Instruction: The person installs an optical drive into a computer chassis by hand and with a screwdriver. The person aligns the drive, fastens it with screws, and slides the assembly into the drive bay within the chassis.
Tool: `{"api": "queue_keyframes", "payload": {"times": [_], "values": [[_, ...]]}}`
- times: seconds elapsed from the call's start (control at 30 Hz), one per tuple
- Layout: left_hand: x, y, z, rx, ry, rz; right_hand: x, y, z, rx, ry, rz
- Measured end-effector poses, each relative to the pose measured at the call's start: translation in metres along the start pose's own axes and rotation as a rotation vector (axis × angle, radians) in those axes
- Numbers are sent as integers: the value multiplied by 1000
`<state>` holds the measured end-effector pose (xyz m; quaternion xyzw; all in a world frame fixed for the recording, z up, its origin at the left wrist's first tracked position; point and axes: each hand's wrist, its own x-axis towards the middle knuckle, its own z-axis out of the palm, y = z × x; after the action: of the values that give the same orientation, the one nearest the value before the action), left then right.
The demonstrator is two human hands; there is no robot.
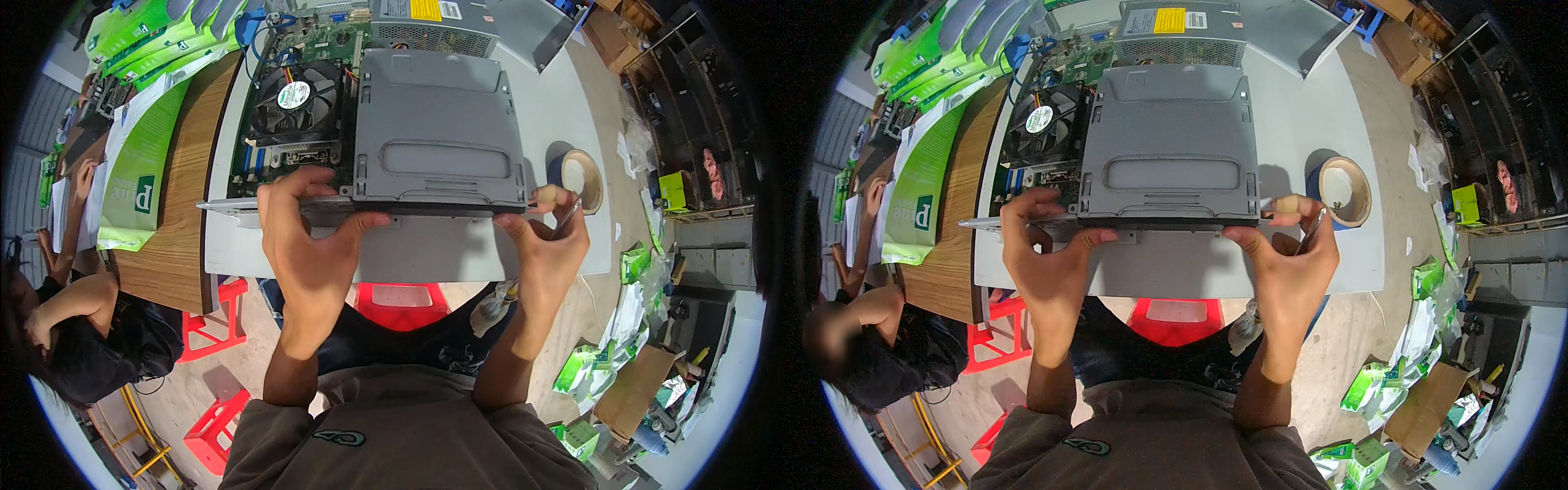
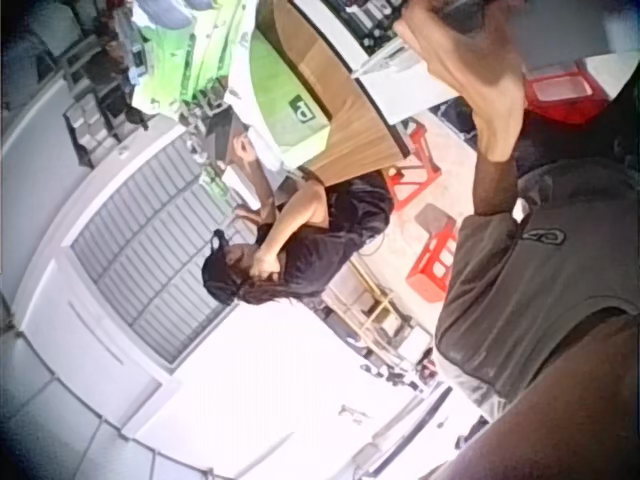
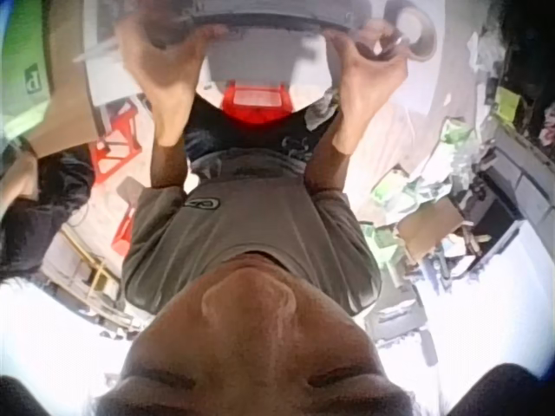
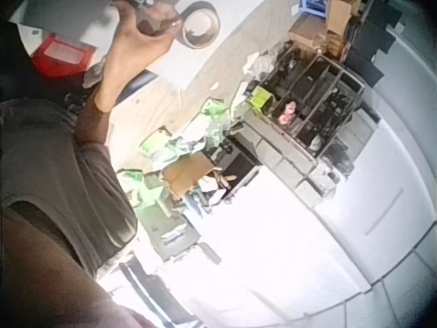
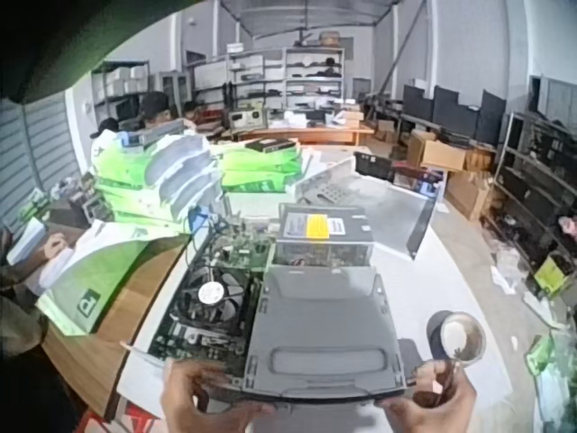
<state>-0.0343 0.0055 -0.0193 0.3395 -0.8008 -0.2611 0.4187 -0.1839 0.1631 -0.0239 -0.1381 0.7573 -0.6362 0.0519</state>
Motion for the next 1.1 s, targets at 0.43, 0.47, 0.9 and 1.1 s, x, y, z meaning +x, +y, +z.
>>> {"api": "queue_keyframes", "payload": {"times": [0.43, 0.47, 0.9, 1.1], "values": [[2, -8, -1, -9, -45, 254, -29, -55, -90, 566, 269, -553], [0, -10, 2, -24, -22, 239, -32, -55, -94, 503, 191, -603], [6, -24, -4, -6, -99, 344, -46, -27, -108, 213, 118, -530], [6, -35, -4, -7, -96, 386, -67, -30, -150, -327, -452, -153]]}}
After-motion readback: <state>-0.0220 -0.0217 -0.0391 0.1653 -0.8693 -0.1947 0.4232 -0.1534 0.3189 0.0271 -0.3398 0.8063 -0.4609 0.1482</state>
